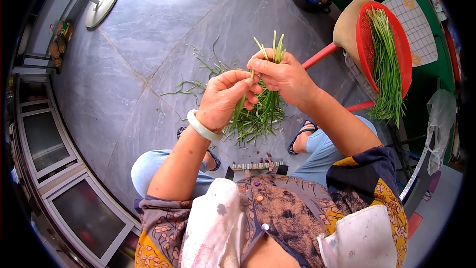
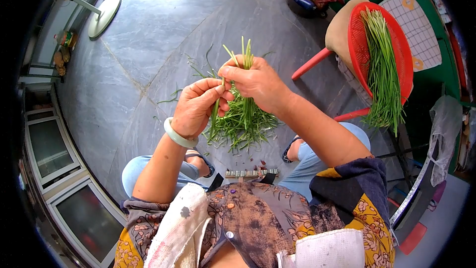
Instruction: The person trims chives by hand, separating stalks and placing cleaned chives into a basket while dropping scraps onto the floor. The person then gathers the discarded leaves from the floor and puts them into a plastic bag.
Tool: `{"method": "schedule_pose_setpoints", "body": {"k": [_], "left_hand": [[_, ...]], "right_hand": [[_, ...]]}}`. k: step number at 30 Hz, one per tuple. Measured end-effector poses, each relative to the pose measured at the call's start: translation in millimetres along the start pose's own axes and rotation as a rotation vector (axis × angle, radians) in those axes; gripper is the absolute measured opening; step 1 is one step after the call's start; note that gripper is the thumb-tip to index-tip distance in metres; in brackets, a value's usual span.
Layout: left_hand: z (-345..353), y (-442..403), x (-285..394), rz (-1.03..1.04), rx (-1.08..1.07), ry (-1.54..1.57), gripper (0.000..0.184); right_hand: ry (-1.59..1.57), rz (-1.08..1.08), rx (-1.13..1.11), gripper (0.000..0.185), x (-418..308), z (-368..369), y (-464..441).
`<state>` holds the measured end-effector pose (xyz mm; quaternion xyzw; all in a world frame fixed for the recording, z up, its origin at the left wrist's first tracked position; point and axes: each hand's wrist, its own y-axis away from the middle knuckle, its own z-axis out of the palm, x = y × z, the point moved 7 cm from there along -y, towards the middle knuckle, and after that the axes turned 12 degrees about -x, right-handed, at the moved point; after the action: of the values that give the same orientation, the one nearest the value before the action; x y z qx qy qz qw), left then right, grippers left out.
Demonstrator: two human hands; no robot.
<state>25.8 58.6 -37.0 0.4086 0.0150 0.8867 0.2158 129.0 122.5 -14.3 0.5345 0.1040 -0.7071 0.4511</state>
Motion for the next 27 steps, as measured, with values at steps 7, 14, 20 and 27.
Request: {"method": "schedule_pose_setpoints", "body": {"k": [7,14,20,27], "left_hand": [[-3.9,0.4,6.7,0.049,0.069,-0.111,0.018],[-7.2,2.1,8.2,0.057,0.122,-0.136,0.018],[-9.8,3.9,9.3,0.054,0.164,-0.130,0.017],[-5.3,3.0,11.6,0.000,0.145,0.037,0.020]], "right_hand": [[-0.064,0.009,0.034,0.011,3.1,-2.8,0.3],[-0.029,0.005,0.043,0.011,3.2,-2.8,0.5],[0.161,-0.033,0.017,0.015,-5.8,1.7,1.4],[0.251,-0.070,0.031,0.015,-12.6,2.5,3.4]]}}
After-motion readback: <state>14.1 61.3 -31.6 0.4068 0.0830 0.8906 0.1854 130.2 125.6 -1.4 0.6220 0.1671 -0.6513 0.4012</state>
